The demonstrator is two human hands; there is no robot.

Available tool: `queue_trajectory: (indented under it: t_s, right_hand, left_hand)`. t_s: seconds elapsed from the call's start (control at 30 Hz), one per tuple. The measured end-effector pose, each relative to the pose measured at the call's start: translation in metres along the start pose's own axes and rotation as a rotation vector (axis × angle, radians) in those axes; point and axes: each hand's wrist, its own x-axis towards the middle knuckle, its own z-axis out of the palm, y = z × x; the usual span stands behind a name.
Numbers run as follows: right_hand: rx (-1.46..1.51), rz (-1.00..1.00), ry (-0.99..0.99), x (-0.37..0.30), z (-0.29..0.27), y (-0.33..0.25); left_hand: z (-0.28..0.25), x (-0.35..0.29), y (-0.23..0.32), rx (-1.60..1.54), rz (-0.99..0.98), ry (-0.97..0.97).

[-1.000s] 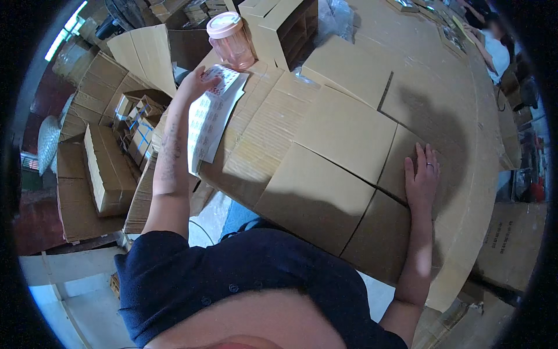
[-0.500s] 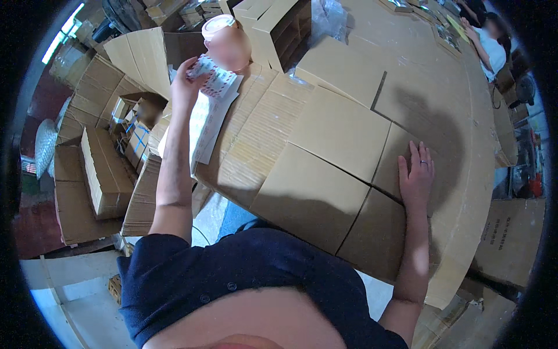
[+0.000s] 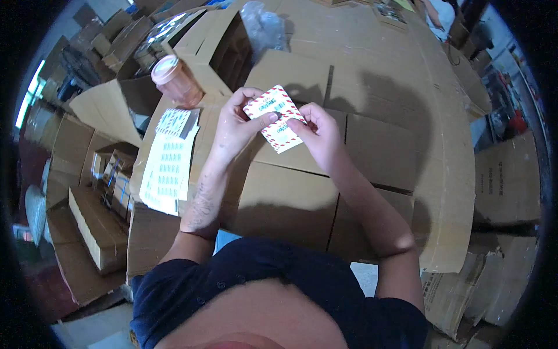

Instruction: Assembling cardboard boxes and applying labels to them.

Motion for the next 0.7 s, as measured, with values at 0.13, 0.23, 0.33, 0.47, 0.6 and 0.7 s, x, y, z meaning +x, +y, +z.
queue_trajectory:
  t_s: [0.13, 0.23, 0.33, 0.47, 0.6, 0.7]
  right_hand:
    - [0.095, 0.023, 0.1, 0.001, -0.008, 0.017]
    - [0.081, 0.064, 0.24, 0.001, -0.014, 0.029]
    - [0.18, 0.088, 0.239, 0.001, -0.011, 0.027]
    - [0.128, 0.085, 0.203, 0.0, -0.016, 0.034]
    - [0.147, 0.089, 0.218, 0.001, -0.016, 0.032]
    - [0.144, 0.117, 0.208, 0.001, -0.012, 0.028]
  left_hand:
    - [0.008, 0.0, -0.021, -0.271, -0.034, -0.028]
    - [0.002, -0.007, -0.042, -0.446, -0.147, -0.136]
    - [0.005, -0.006, -0.043, -0.398, -0.255, -0.12]
    - [0.008, -0.005, -0.046, -0.414, -0.287, -0.038]
    - [0.009, -0.004, -0.054, -0.325, -0.119, 0.057]
    - [0.009, -0.005, -0.058, -0.308, -0.061, 0.096]
